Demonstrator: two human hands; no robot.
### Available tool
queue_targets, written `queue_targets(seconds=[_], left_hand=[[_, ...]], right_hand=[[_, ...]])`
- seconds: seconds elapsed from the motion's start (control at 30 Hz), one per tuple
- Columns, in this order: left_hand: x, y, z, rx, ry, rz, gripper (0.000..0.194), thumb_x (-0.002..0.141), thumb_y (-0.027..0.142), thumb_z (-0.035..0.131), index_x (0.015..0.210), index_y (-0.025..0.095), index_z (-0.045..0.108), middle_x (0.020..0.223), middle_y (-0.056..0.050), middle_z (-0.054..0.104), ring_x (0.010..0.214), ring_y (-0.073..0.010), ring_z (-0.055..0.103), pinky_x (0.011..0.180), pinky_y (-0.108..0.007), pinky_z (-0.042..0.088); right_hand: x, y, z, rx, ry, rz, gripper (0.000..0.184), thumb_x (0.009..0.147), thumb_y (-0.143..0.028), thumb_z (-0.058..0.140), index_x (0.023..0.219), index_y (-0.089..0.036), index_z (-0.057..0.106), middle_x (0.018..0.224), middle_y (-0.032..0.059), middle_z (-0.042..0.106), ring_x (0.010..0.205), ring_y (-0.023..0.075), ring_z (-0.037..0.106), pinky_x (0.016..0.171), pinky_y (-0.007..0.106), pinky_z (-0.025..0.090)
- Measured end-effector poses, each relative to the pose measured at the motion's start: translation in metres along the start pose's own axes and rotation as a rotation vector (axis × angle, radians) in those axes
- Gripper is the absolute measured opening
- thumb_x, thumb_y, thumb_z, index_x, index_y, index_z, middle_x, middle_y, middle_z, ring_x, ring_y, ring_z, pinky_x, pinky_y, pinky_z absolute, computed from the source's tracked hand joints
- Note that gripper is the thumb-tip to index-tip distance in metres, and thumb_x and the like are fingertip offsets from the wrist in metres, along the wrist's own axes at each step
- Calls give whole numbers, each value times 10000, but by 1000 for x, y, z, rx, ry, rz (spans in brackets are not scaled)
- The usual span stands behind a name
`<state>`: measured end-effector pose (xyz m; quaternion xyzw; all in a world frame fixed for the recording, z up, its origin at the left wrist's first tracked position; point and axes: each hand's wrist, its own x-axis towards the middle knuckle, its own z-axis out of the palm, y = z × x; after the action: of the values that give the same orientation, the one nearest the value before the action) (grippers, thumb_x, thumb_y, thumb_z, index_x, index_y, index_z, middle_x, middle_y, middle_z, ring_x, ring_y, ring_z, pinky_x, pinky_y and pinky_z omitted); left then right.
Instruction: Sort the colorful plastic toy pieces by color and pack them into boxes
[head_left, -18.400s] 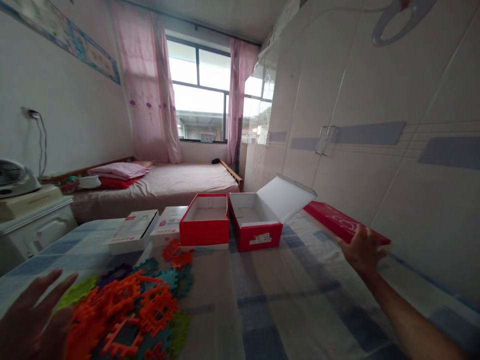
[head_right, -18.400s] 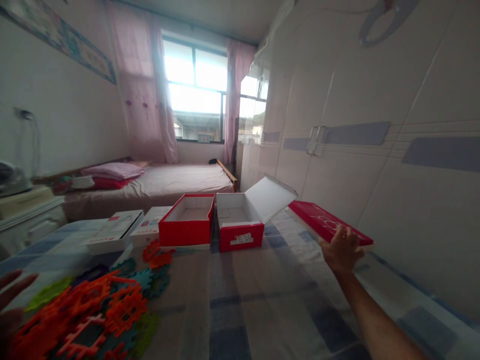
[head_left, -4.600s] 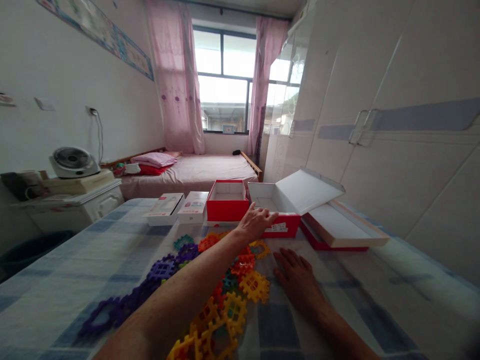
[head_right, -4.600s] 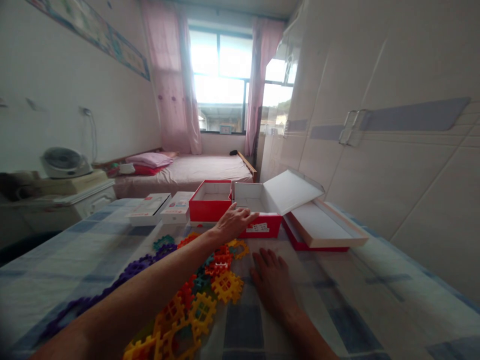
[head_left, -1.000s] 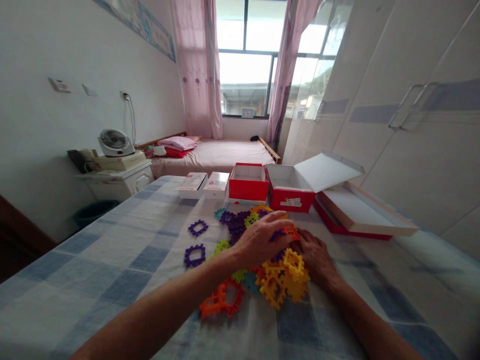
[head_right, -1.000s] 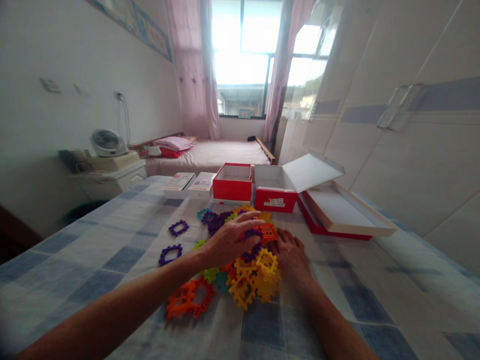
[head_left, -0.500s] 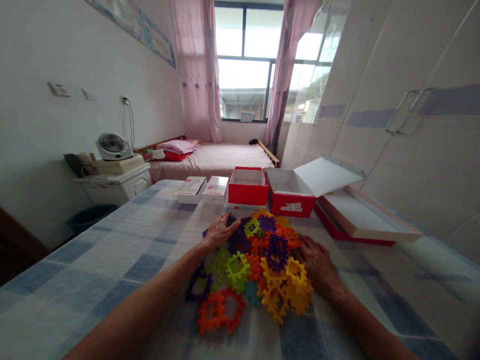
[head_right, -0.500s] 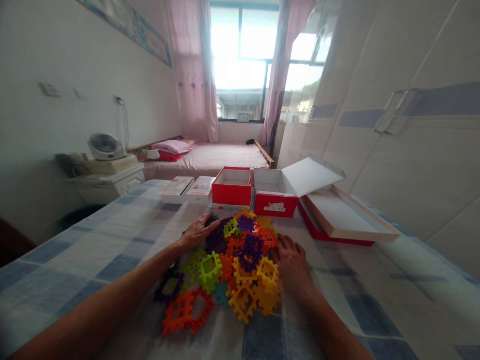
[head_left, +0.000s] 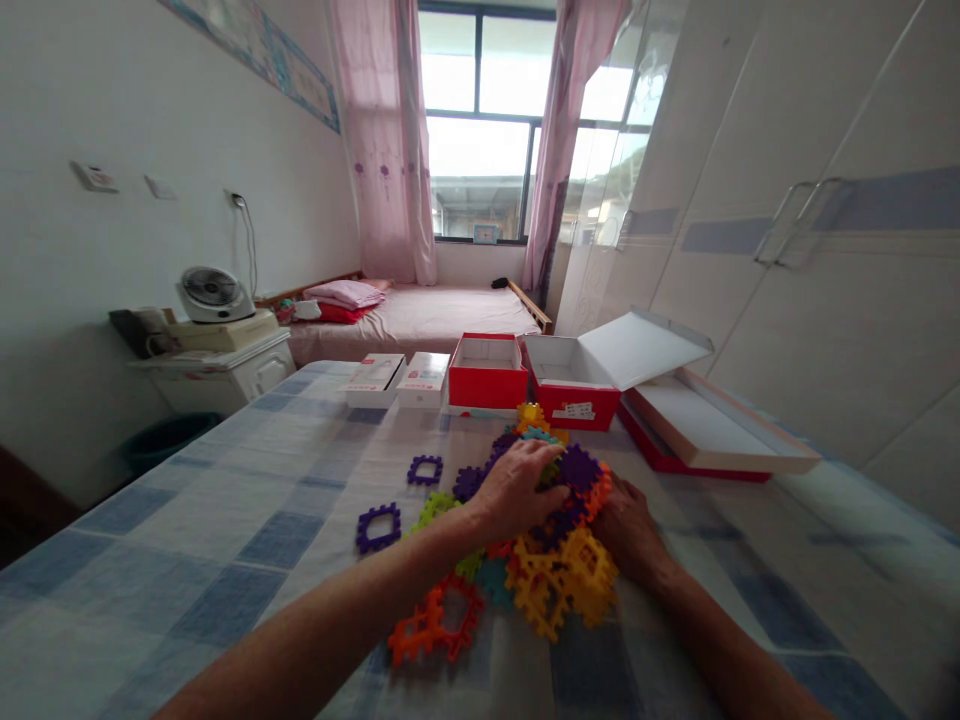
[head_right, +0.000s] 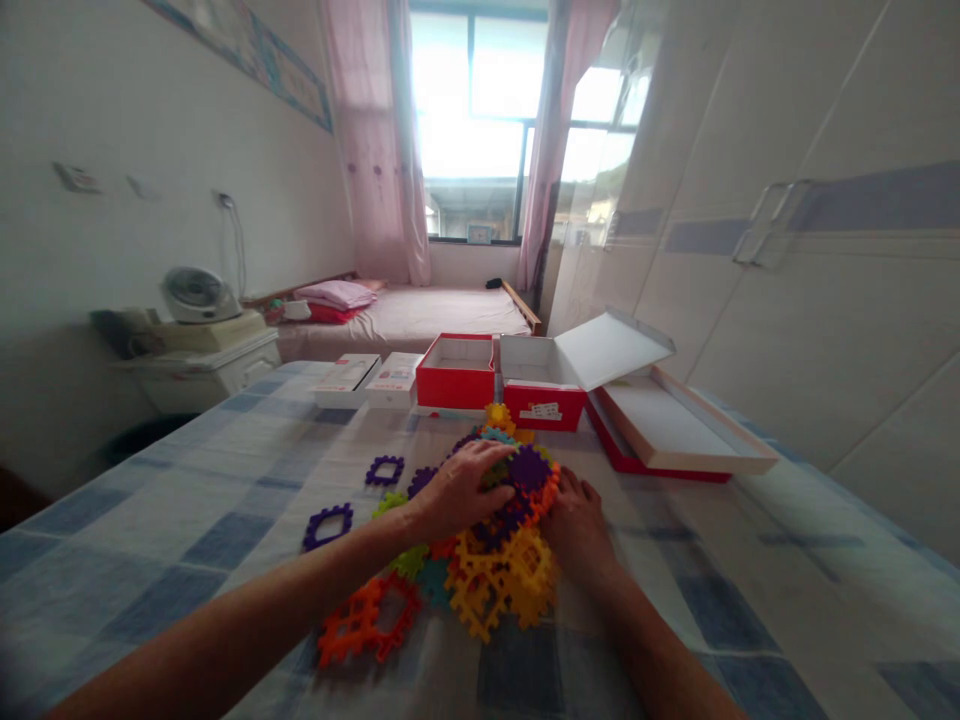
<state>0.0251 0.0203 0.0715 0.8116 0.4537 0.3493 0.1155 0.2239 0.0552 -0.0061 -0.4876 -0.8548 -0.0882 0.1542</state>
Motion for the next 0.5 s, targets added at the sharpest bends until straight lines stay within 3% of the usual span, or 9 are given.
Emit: queue_targets(seconds=[0.1, 0.2, 0.33, 0.43, 0.5], left_hand=[[-22, 15, 0, 74, -136, 157, 483, 759, 336, 621, 1222, 234, 528, 1251, -65, 553, 1181, -234, 477, 1025, -382, 377], [-50, 11, -15, 166, -137, 90, 545, 774, 407, 605, 1276, 233, 482, 1352, -92, 470, 1278, -269, 386, 1066, -437, 326], [-90, -10, -46, 276, -178, -27, 684, 740, 511, 620, 1342, 263, 410, 1453, -102, 345, 1350, -310, 268, 1073, -500, 297], [-115, -21, -65, 361, -251, -40, 853, 637, 583, 681, 1379, 329, 345, 1500, -83, 258, 1367, -346, 212, 1076, -552, 251], [-128, -27, -74, 416, -291, -81, 956, 567, 573, 732, 1394, 359, 303, 1516, -79, 211, 1371, -363, 188, 1080, -571, 216]], right_hand=[[-7, 2, 0, -32, 66, -101, 393, 823, -291, 467, 1193, -227, 584, 1269, 96, 547, 1236, 276, 400, 1022, 436, 306], [-10, 8, -8, -62, 60, -138, 475, 789, -309, 494, 1245, -188, 545, 1326, 115, 495, 1238, 296, 403, 1025, 424, 329], [-1, 15, -33, -111, -89, -17, 327, 824, -237, 408, 1011, -151, 662, 1078, 141, 641, 1034, 260, 571, 902, 362, 435], [12, 13, -63, -130, -237, -8, 281, 829, -205, 399, 844, -130, 669, 922, 162, 663, 919, 264, 605, 822, 366, 445], [19, 12, -83, -29, -362, 10, 232, 806, -192, 430, 786, -131, 653, 874, 152, 666, 856, 249, 615, 748, 341, 454]])
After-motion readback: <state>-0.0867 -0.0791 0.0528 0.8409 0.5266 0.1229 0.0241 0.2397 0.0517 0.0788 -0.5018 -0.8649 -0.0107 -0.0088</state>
